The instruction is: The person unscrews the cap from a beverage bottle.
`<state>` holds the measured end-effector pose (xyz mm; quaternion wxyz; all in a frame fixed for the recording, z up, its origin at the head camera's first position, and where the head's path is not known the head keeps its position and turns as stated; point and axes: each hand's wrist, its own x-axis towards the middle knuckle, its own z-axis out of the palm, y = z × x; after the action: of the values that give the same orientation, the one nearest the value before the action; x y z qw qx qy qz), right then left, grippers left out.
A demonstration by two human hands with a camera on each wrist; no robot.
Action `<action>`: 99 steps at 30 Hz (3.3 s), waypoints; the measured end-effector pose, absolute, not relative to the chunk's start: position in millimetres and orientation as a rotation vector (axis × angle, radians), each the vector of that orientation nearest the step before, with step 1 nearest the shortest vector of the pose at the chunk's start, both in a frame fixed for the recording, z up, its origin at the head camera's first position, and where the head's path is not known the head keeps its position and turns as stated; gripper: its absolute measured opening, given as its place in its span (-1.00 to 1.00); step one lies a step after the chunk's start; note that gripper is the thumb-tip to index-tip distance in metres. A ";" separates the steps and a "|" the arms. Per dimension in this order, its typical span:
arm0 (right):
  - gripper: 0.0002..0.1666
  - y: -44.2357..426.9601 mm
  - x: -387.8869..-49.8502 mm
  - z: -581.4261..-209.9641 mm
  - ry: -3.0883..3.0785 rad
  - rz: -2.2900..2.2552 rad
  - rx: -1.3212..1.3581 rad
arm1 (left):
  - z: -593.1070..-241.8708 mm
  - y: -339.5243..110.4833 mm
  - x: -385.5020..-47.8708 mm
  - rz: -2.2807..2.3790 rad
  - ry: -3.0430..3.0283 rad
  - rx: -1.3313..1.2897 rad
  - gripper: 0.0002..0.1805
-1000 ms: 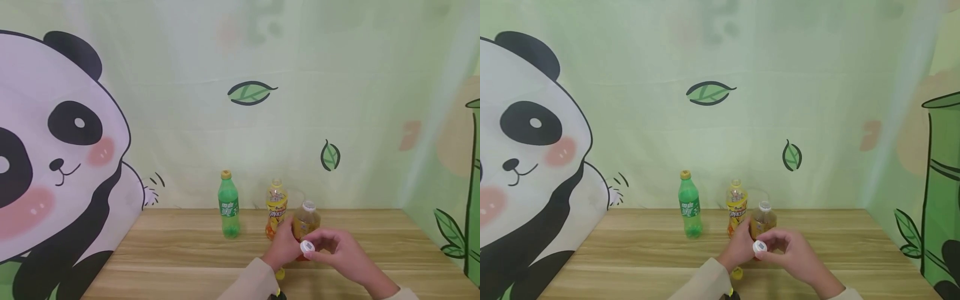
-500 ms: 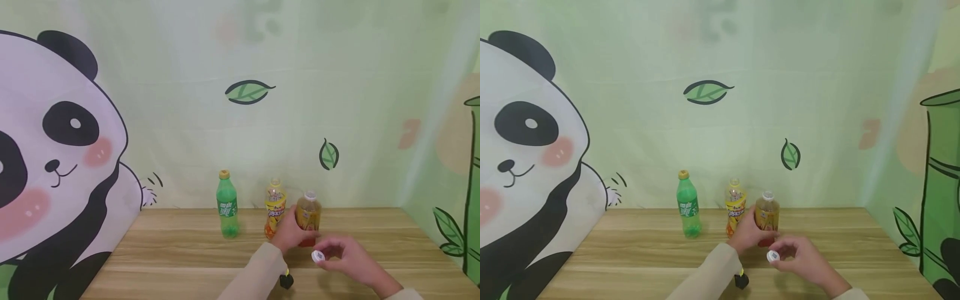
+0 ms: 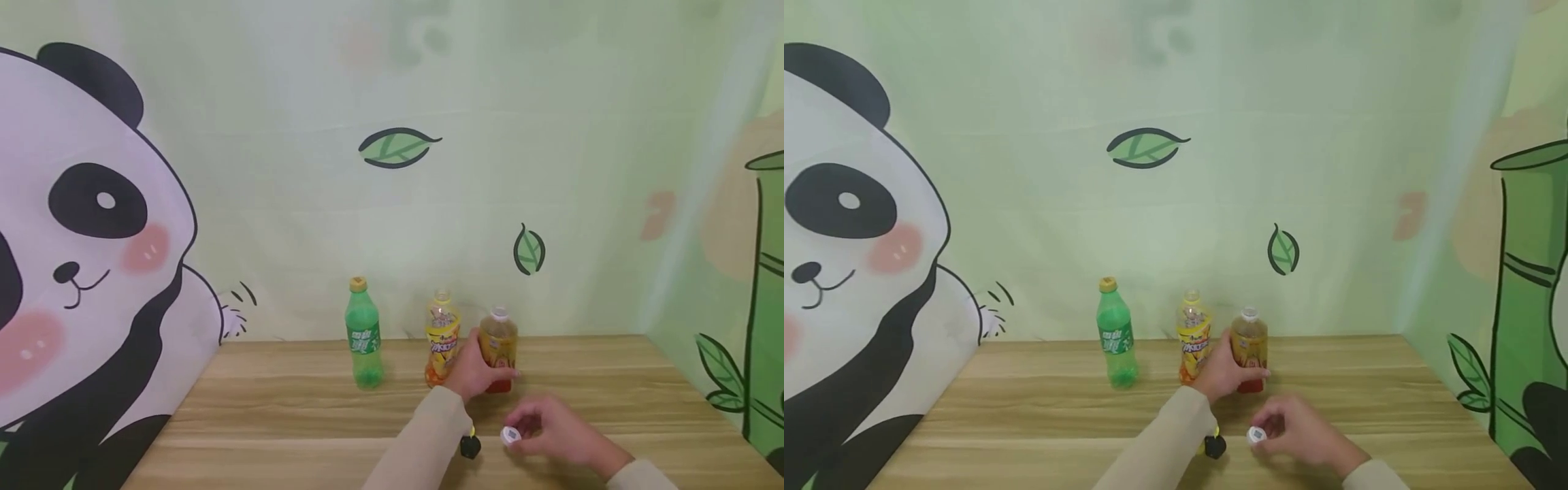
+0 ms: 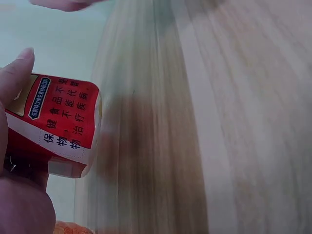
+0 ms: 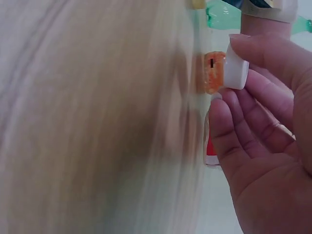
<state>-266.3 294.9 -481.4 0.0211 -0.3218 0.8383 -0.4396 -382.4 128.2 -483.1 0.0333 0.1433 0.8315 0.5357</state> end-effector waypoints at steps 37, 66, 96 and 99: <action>-0.54 287.3 -266.6 -472.9 2.702 -1.031 -0.702 | -488.3 121.3 -367.5 1.641 2.531 0.415 0.03; -0.55 276.7 -252.7 -434.9 2.821 -1.214 -0.822 | -491.4 75.0 -332.8 1.452 2.508 0.504 0.30; -0.76 228.5 -250.8 -449.6 2.767 -1.464 -0.855 | -487.5 -13.7 -292.7 1.888 2.351 0.597 -0.59; -0.75 217.3 -253.2 -450.8 2.768 -1.525 -0.815 | -487.7 -23.0 -295.5 1.992 2.398 0.496 -0.64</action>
<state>-253.2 217.3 -450.8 -0.0607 -0.2492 0.8466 -0.4663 -295.5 -23.0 -487.7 -0.0074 0.1572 0.7597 0.6310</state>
